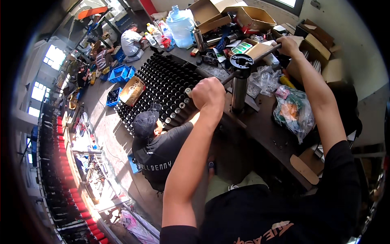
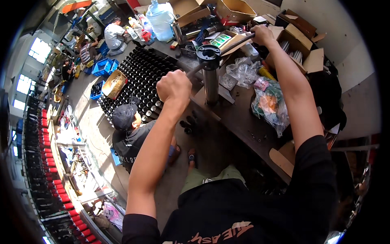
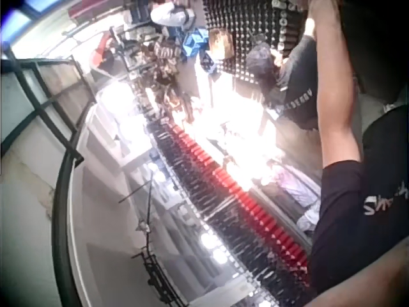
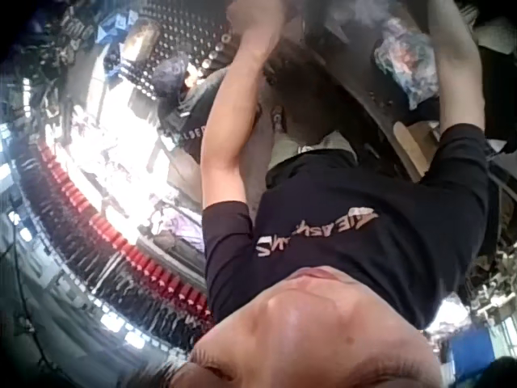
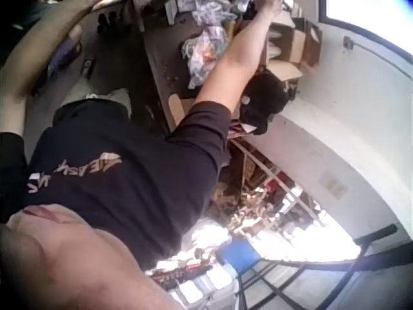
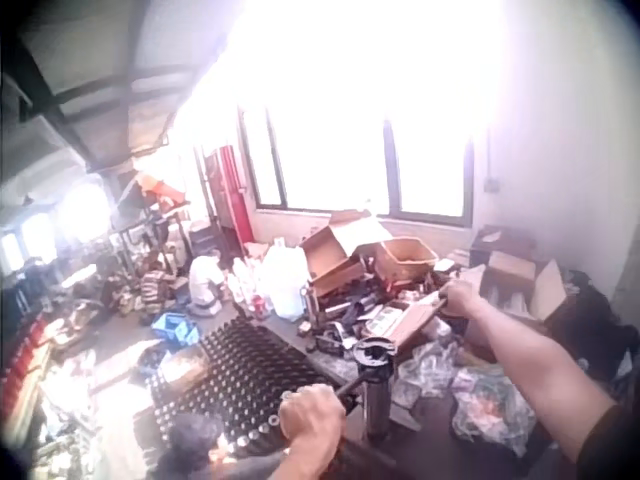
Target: The person assembles large metal cylinder components by attaching end caps, using a hand-operated press to secure parts, and placing the completed cylinders into a metal cart.
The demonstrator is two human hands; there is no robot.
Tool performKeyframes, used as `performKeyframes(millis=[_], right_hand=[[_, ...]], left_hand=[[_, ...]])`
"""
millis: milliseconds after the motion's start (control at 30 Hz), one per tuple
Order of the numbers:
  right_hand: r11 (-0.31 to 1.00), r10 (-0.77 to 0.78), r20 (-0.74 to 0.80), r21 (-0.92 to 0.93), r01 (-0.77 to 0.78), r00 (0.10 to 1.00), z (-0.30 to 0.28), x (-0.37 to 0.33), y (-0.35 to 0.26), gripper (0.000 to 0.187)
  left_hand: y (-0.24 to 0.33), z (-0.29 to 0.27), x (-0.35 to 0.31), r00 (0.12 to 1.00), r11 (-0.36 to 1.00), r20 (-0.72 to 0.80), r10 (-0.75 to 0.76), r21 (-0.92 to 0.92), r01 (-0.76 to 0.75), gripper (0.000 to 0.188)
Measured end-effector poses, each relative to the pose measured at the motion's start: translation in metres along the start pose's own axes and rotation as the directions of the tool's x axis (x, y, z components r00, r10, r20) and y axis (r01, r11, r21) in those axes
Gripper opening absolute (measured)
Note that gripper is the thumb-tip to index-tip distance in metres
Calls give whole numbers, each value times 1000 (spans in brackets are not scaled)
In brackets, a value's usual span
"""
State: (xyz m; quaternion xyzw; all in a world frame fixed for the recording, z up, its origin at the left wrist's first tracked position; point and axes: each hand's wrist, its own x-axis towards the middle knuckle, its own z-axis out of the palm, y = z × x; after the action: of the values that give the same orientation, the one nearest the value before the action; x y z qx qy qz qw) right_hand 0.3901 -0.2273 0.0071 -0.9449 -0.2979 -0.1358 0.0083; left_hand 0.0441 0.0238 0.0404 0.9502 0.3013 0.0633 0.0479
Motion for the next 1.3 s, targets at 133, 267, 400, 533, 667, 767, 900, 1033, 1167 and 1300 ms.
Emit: performKeyframes(millis=[133, 267, 400, 533, 667, 767, 900, 1033, 1167, 1300], right_hand=[[998, 55, -160, -22, -59, 986, 29, -14, -11, 24], [952, 304, 15, -45, -303, 953, 34, -65, -3, 28], [835, 510, -145, -155, -528, 848, -46, -231, -103, 32], [664, 715, -116, -196, -722, 689, -84, -274, -183, 27], [584, 768, -158, -224, -780, 620, -90, -282, -182, 27], [561, 793, -194, -139, -816, 577, -84, -276, -188, 23], [518, 815, -195, -179, -836, 546, -86, -270, -185, 27], [471, 847, -190, -163, -867, 496, -104, -280, -206, 28], [474, 843, -190, -178, -862, 503, -125, -308, -285, 33], [531, 834, -152, -42, -847, 530, -124, -322, -338, 23]], left_hand=[[-21, -26, 9, 978, 971, -77, 196, 155, -182, 26], [-36, -6, 55, 878, 893, -218, 427, 256, -371, 34], [-80, 27, 156, 489, 655, -491, 721, 256, -711, 28], [-66, 52, 198, 209, 437, -669, 713, 191, -879, 27], [-44, 60, 186, 298, 613, -784, 544, 130, -779, 23], [-50, 67, 192, 269, 580, -833, 483, 74, -811, 22], [-47, 70, 214, 134, 462, -866, 481, 120, -879, 25], [-40, 90, 223, 118, 398, -846, 520, 118, -910, 30], [-14, 107, 263, 105, 331, -795, 597, 126, -935, 30], [4, 100, 274, 112, 210, -721, 683, 47, -977, 26]])
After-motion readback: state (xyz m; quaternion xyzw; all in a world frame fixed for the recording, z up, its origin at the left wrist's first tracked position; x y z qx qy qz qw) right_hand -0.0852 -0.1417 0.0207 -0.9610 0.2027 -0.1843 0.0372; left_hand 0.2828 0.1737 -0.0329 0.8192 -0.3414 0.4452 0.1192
